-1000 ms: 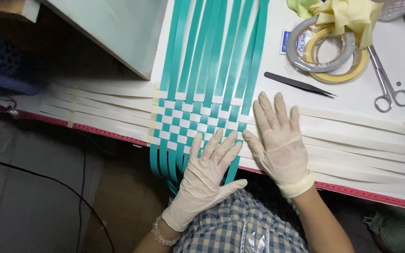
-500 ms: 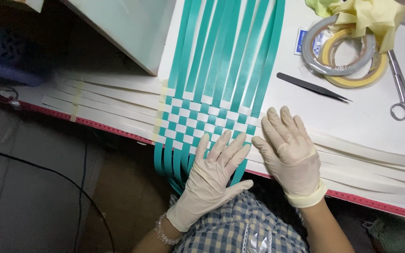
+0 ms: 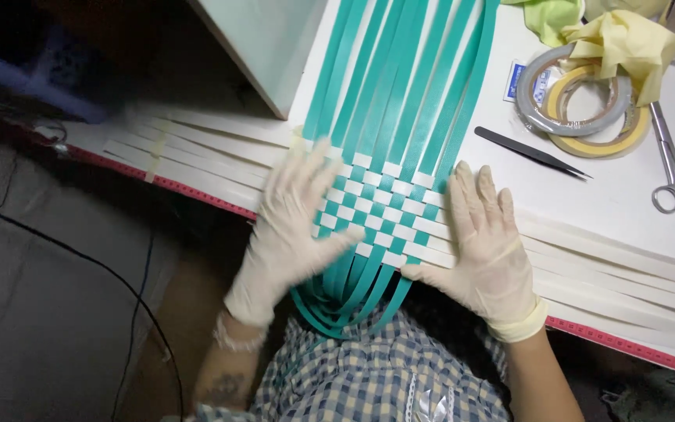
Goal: The person is weaving green and white plastic strips together on a flat surface, using tweezers to help lift and thread the strips.
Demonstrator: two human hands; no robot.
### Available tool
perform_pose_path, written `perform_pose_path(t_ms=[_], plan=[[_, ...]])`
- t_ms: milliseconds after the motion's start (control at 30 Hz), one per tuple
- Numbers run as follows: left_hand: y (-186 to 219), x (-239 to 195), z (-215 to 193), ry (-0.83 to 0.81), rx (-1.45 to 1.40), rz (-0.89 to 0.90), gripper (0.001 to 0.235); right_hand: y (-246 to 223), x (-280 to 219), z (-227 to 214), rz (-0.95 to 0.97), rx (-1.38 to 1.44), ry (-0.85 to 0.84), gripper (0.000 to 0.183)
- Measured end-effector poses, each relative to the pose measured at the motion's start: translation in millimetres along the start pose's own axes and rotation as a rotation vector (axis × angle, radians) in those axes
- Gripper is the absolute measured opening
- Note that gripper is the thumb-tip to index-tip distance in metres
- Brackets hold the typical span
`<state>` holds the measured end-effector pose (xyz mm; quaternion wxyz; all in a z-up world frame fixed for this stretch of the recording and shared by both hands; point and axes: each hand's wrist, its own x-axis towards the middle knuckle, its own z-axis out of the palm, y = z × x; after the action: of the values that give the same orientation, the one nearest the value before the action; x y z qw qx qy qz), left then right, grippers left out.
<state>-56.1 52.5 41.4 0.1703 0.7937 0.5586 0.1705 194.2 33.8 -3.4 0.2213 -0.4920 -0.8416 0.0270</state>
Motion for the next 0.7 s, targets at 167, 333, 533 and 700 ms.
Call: perform_pose_path(t_ms=[167, 333, 533, 700], plan=[[-50, 12, 10, -0.009, 0.17, 0.01, 0.108, 2, -2, 3, -0.018, -0.088, -0.004, 0.11], [-57, 12, 19, -0.031, 0.284, 0.044, 0.102, 6, -4, 6, -0.032, -0.084, 0.026, 0.106], [-49, 9, 15, 0.025, 0.221, 0.018, 0.099, 5, -7, 8, -0.031, -0.057, 0.026, 0.103], [-49, 8, 18, 0.078, 0.268, 0.039, 0.099, 4, -9, 5, -0.001, -0.015, -0.021, 0.105]])
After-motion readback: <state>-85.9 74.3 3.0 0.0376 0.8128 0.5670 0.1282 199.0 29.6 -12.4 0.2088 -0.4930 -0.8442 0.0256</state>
